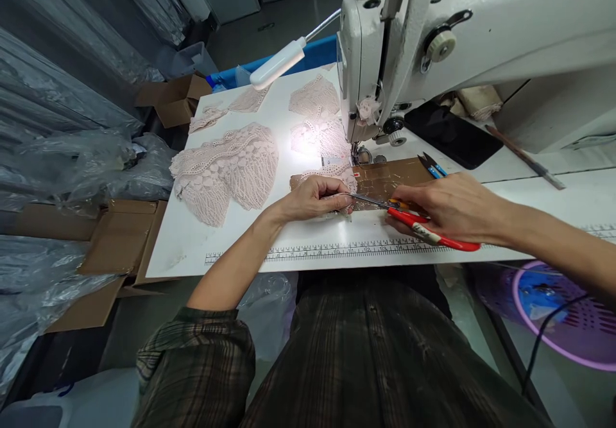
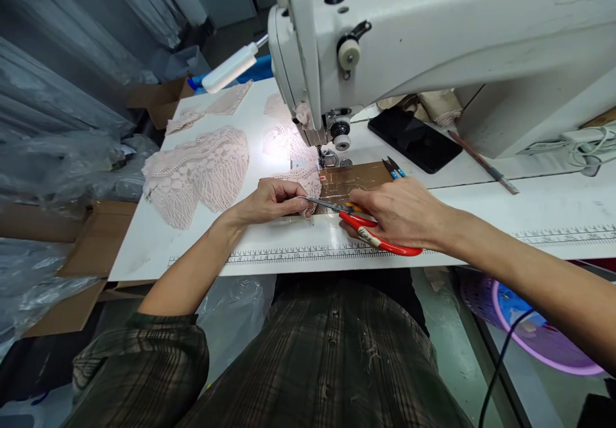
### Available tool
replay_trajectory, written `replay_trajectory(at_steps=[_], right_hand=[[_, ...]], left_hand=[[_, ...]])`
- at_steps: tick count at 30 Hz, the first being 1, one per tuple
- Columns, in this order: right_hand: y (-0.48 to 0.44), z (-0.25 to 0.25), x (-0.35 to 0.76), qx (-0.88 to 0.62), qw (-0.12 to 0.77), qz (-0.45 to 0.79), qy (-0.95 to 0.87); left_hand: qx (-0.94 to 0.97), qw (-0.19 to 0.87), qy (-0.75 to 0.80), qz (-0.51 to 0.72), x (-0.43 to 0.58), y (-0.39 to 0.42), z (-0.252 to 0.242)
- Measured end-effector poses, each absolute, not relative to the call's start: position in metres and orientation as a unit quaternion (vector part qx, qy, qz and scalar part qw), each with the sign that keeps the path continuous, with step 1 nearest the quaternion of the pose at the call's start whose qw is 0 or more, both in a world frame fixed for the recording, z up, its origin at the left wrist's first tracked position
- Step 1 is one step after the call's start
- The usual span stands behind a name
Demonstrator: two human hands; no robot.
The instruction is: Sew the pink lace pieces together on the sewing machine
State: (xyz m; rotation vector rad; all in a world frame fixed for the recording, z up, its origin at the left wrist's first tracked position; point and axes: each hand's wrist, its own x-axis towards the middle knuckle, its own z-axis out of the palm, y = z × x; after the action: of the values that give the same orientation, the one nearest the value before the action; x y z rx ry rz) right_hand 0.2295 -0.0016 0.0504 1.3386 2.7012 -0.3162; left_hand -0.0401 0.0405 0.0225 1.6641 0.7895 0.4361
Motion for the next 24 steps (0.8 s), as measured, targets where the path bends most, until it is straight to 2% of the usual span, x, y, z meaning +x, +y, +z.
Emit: replay_trajectory(at_steps=[7,12,14,19,22,24], right_hand=[[-0.004,0.042,0.227,0.457,0.04,-0.105,0.882],[-0.014,0.035,0.25,0.55,-0.086,-0.141,0.818],[-0.019,0.036,0.265,0.607,-0.108,-0.144,0.774],[-0.031,0.032,0.304,0.728,-0.101,-0.109,0.67],[-0.035,0.026,0.325,0.712,-0.098,-0.095,0.689],[-0.037,0.024,0.332,0.667,-0.11,-0.036,0.736]], left_hand=[[0.717,0.576,0.344,0.19,-0.038,0.039,0.025],[0.693,0.599,0.339,0.217,-0.037,0.036,0.023],[0.684,0.604,0.344,0.22,-0.037,0.036,0.023],[0.666,0.611,0.366,0.22,-0.035,0.033,0.024],[0.654,0.611,0.379,0.235,-0.034,0.034,0.023],[0.651,0.601,0.388,0.254,-0.033,0.035,0.022]])
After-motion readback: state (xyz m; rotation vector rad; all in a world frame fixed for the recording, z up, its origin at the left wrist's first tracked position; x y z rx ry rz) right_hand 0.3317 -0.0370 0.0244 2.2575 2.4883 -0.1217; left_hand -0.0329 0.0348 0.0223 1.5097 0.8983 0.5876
